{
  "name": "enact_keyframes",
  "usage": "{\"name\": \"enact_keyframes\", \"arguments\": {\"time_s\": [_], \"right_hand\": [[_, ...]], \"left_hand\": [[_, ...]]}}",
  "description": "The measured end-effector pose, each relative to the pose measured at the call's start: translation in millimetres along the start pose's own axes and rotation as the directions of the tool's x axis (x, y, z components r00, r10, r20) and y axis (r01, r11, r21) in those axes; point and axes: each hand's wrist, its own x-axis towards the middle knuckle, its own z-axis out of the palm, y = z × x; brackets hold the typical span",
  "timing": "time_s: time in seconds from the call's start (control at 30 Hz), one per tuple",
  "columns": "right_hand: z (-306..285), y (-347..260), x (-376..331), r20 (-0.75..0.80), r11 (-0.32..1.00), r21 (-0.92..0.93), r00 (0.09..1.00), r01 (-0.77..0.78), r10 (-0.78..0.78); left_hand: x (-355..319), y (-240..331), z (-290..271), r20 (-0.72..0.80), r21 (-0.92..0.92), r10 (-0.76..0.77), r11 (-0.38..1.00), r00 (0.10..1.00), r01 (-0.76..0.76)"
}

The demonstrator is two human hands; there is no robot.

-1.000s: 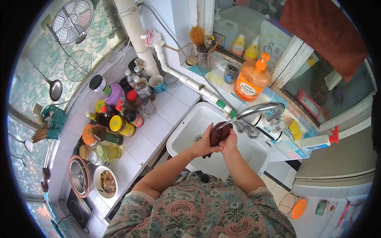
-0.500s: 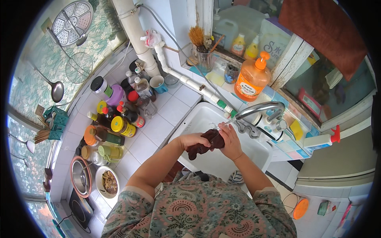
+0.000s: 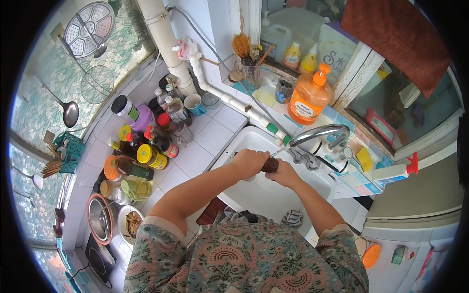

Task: The person washes a brown cloth in a bathroom sink, wrings it out, and carries it through a hallway and living room into the kitchen. In the kitchen, they place a mat on the floor, wash the brown cloth again in the kitchen sink, and then wash a second striped cloth. The person hangs the brown cloth on a window frame and continues washing the striped cloth.

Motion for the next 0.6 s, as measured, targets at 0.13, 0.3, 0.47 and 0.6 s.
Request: {"name": "enact_keyframes", "arguments": {"time_s": [0.13, 0.3, 0.47, 0.6], "right_hand": [[-3, 13, 6, 0.321, 0.772, 0.511, 0.917, -0.379, 0.238], [0, 31, 17, 0.419, 0.673, 0.583, 0.878, -0.455, 0.231], [-1, 18, 13, 0.271, 0.718, 0.563, 0.912, -0.41, 0.309], [29, 56, 0, -0.136, 0.92, 0.39, 0.991, 0.045, 0.009]], "left_hand": [[3, -13, 9, -0.165, 0.181, 0.223, 0.964, 0.961, -0.193], [-2, -21, 13, -0.337, 0.3, 0.4, 0.904, 0.852, -0.305], [-18, -17, 36, -0.113, -0.235, -0.034, 0.972, 0.993, 0.006], [-17, -30, 59, 0.199, -0.95, -0.308, 0.171, 0.93, 0.26]]}}
